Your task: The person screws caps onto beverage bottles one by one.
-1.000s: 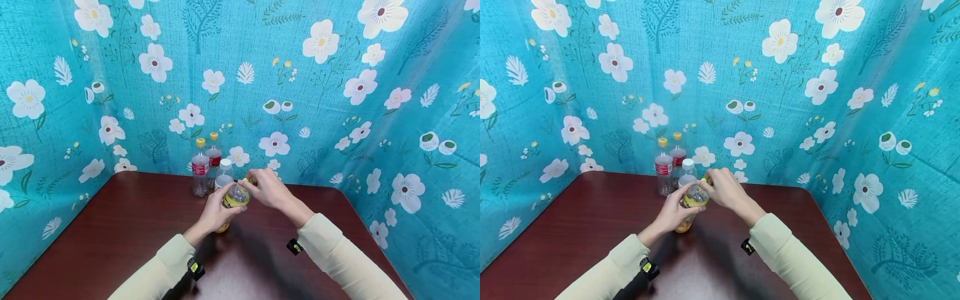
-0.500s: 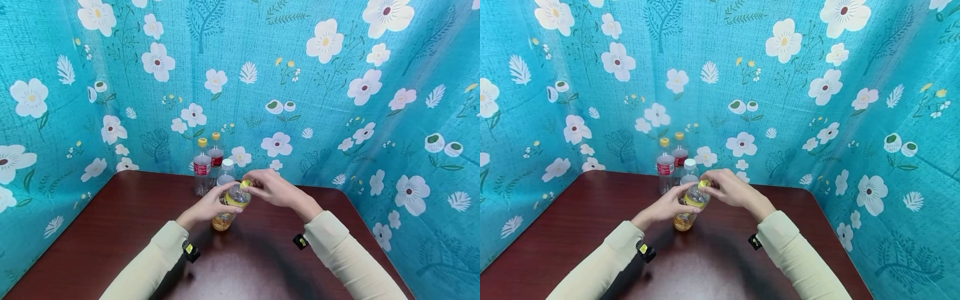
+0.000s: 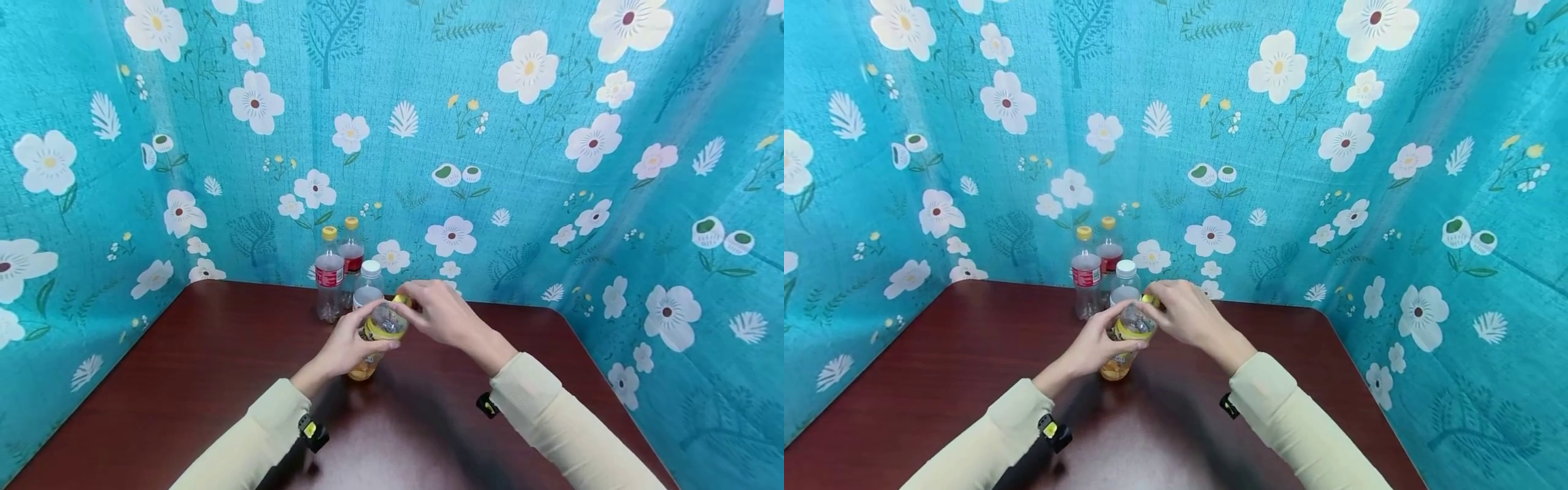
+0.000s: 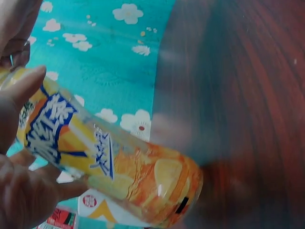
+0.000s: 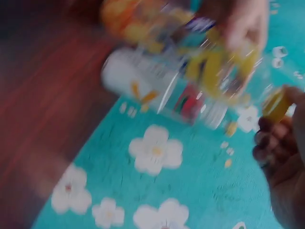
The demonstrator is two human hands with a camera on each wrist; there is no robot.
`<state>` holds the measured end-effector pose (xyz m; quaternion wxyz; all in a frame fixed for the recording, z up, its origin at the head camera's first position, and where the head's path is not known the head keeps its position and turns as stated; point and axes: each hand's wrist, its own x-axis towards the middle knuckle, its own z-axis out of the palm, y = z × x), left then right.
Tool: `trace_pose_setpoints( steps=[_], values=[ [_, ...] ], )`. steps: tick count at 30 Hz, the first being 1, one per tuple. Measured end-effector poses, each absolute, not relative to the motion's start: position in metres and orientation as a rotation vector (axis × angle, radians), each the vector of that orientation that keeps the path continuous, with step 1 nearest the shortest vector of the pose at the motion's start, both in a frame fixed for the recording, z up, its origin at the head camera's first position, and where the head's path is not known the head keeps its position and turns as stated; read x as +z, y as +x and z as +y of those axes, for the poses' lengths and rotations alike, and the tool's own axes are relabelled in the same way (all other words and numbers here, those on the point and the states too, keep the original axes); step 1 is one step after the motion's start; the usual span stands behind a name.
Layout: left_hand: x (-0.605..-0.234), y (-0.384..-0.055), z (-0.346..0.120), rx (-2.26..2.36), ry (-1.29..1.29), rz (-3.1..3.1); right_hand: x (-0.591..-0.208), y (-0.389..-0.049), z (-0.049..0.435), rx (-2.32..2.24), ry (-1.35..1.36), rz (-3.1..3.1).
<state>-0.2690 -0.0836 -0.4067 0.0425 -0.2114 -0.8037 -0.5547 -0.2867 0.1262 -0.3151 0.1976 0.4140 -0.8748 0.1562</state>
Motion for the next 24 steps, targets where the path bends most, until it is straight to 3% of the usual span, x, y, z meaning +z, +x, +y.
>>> trace_pose_setpoints(
  steps=[8, 24],
  values=[
    [-0.402, -0.276, -0.092, -1.716, -0.787, -2.566, -0.326, -0.307, 0.136, 0.01, 1.299, -2.183],
    [-0.406, -0.278, -0.092, -1.739, -0.871, -2.517, -0.332, -0.309, 0.132, 0.107, 1.259, -2.243]
  ],
)
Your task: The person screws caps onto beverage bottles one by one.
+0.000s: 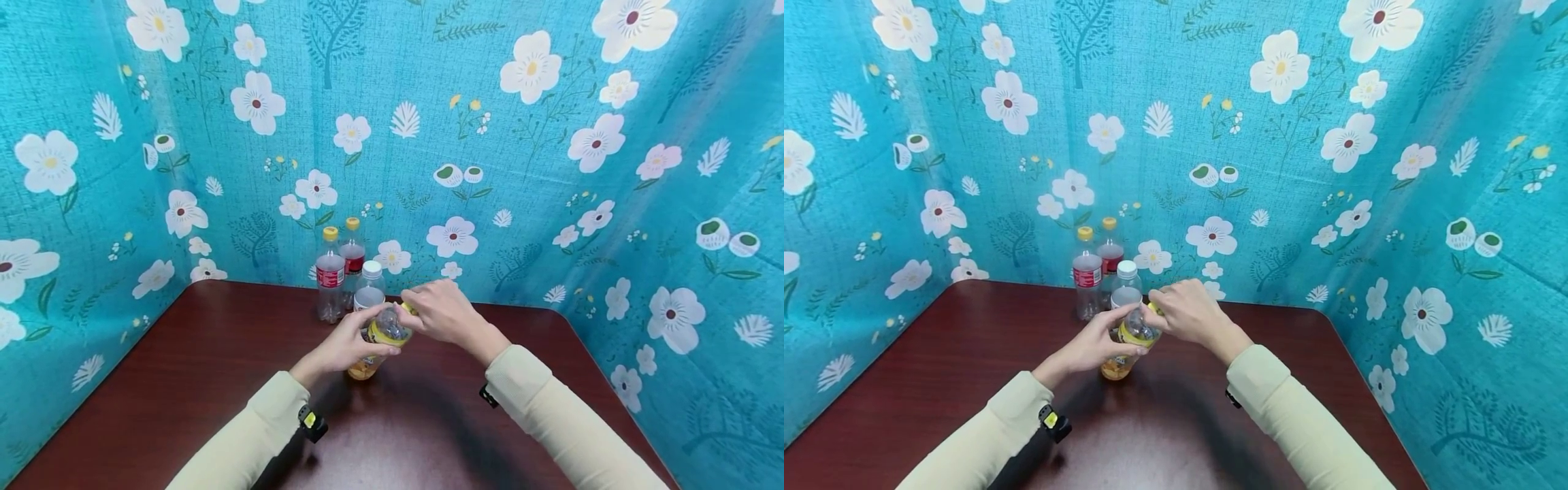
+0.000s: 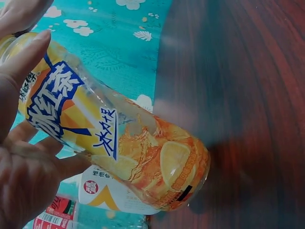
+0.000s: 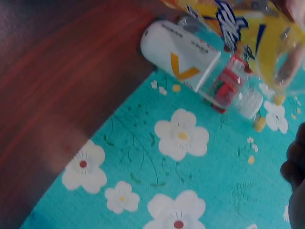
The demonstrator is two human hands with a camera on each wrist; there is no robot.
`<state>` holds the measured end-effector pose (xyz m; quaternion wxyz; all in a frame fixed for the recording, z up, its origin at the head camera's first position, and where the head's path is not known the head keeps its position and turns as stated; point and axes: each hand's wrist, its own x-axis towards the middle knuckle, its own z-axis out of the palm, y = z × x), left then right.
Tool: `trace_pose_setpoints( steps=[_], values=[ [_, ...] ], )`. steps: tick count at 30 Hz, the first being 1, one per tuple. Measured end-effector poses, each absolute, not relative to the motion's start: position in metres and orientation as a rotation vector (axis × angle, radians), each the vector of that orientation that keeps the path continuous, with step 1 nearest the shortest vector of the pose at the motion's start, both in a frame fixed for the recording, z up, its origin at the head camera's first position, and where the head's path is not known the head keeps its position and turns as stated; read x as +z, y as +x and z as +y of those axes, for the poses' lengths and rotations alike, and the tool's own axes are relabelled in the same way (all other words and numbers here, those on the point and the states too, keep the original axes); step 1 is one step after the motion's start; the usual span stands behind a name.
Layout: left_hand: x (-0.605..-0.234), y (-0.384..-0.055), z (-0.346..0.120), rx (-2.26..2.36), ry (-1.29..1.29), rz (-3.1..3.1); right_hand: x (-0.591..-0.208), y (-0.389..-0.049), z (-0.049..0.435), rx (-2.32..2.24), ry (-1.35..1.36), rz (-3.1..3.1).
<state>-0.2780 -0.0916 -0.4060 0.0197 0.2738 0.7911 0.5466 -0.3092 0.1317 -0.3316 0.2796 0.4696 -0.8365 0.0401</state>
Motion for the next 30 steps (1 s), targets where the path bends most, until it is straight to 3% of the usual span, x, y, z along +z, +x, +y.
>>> trace_pose_setpoints(
  steps=[9, 21, 25, 30],
  values=[
    [-0.405, -0.272, -0.073, 1.747, 0.831, 2.744, -0.33, -0.289, 0.113, 0.367, 0.664, -2.491],
    [-0.408, -0.278, -0.089, 1.699, 0.765, 2.525, -0.308, -0.303, 0.142, 0.704, 1.433, -2.529],
    [-0.406, -0.283, -0.095, 1.694, 0.797, 2.436, -0.304, -0.304, 0.142, 0.702, 1.549, -2.525],
    [-0.405, -0.285, -0.097, 1.696, 0.794, 2.422, -0.307, -0.301, 0.137, 0.658, 1.498, -2.463]
  ],
)
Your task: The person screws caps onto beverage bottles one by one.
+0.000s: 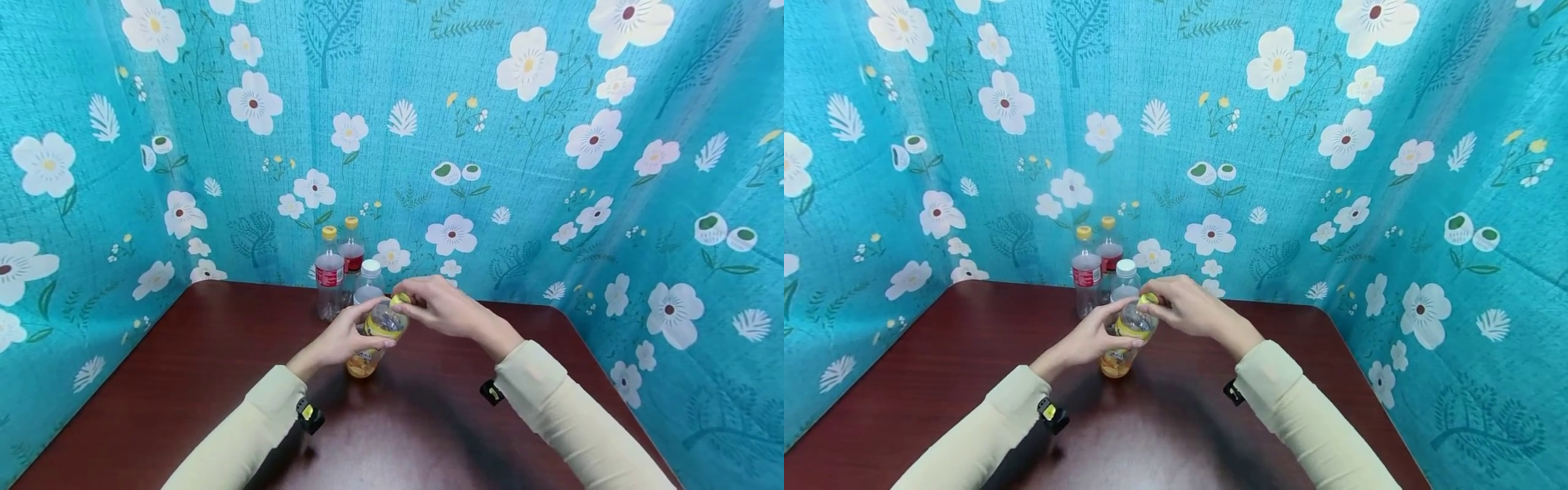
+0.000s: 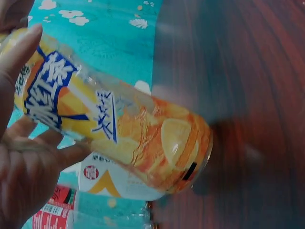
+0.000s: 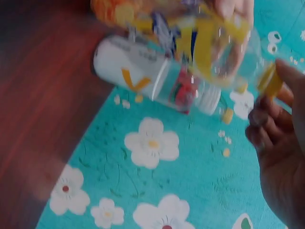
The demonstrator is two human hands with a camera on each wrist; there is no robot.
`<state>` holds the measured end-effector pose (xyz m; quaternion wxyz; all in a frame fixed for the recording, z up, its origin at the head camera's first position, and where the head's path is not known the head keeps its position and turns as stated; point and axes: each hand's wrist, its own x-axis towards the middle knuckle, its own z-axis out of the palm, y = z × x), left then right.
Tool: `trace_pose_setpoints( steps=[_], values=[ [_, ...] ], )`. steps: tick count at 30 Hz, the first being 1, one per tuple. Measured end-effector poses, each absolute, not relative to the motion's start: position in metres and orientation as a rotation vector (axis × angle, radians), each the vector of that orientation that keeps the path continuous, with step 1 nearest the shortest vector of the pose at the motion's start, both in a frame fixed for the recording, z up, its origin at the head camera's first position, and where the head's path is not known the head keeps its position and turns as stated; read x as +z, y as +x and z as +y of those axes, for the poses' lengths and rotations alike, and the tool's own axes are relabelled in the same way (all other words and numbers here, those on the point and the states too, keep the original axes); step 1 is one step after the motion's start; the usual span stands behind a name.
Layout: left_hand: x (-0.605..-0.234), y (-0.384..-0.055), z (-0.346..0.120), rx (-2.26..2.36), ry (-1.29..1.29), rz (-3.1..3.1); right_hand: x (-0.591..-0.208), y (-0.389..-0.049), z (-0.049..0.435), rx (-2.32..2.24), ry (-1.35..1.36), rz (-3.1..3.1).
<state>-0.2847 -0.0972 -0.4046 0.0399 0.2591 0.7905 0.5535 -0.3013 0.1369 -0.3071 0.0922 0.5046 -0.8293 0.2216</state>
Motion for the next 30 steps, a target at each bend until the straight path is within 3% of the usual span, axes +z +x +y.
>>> trace_pose_setpoints(
  steps=[15, 24, 30],
  values=[
    [-0.415, -0.267, -0.072, 1.885, 0.674, 2.758, -0.315, -0.275, 0.107, 0.588, 0.761, -2.553],
    [-0.405, -0.268, -0.09, 1.904, 0.559, 2.73, -0.311, -0.279, 0.119, 0.81, 0.998, -2.528],
    [-0.399, -0.279, -0.12, 1.941, 0.437, 2.774, -0.309, -0.28, 0.142, 0.792, 0.981, -2.467]
  ],
)
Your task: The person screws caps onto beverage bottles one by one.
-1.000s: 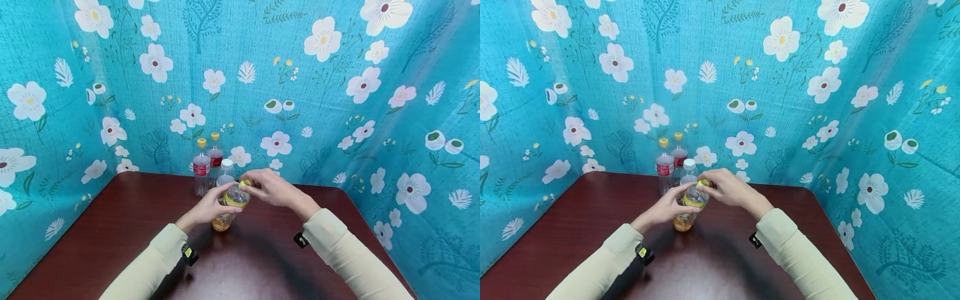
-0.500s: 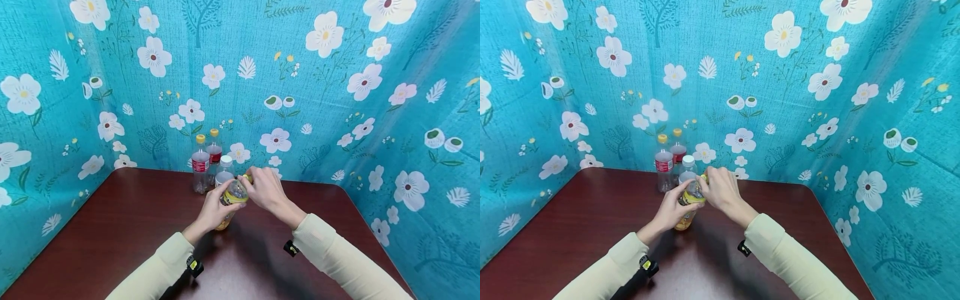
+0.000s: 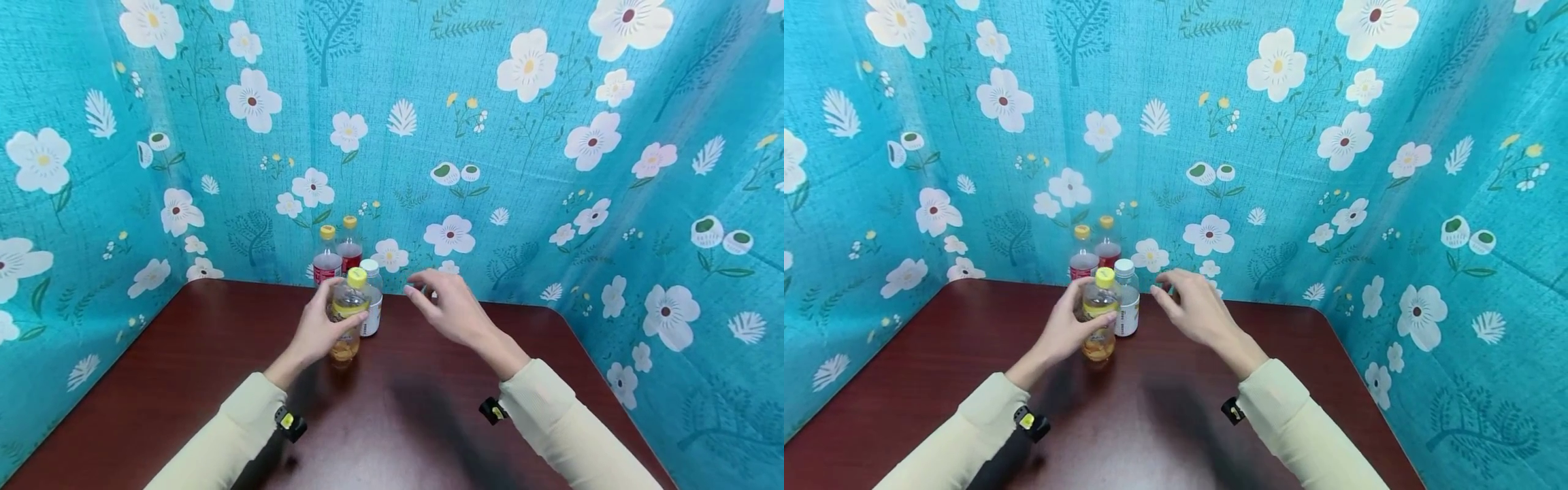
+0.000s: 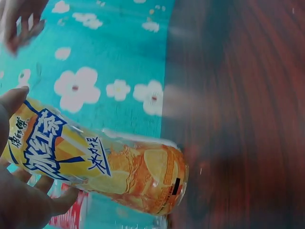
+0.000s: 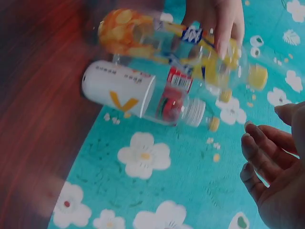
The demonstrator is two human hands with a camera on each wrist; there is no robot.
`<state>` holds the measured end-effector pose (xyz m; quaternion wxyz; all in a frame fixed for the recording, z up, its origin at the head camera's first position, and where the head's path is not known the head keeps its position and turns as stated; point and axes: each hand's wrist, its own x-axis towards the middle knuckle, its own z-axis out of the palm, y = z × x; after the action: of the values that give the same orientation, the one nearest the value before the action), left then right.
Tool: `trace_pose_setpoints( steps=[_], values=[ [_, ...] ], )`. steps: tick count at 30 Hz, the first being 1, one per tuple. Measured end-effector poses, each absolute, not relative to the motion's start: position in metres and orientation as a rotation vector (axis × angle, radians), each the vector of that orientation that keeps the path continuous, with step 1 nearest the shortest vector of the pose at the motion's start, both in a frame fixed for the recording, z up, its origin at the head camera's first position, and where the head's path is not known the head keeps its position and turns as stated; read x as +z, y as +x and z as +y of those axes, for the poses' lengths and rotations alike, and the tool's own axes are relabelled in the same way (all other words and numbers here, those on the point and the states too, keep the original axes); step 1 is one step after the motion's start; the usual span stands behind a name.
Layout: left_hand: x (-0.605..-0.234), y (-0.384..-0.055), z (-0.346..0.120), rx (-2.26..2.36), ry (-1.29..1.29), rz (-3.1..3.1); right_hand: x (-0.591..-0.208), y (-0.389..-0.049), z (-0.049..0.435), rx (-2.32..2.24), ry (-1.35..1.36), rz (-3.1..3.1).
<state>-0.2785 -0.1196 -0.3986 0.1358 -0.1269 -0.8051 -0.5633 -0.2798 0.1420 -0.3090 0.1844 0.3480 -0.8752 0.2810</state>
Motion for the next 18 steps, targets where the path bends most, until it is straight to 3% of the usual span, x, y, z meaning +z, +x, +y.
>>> trace_pose_setpoints(
  steps=[18],
  values=[
    [-0.406, -0.308, -0.157, -1.631, -0.073, -2.398, -0.36, -0.289, 0.195, 0.729, 0.772, -2.606]
  ],
)
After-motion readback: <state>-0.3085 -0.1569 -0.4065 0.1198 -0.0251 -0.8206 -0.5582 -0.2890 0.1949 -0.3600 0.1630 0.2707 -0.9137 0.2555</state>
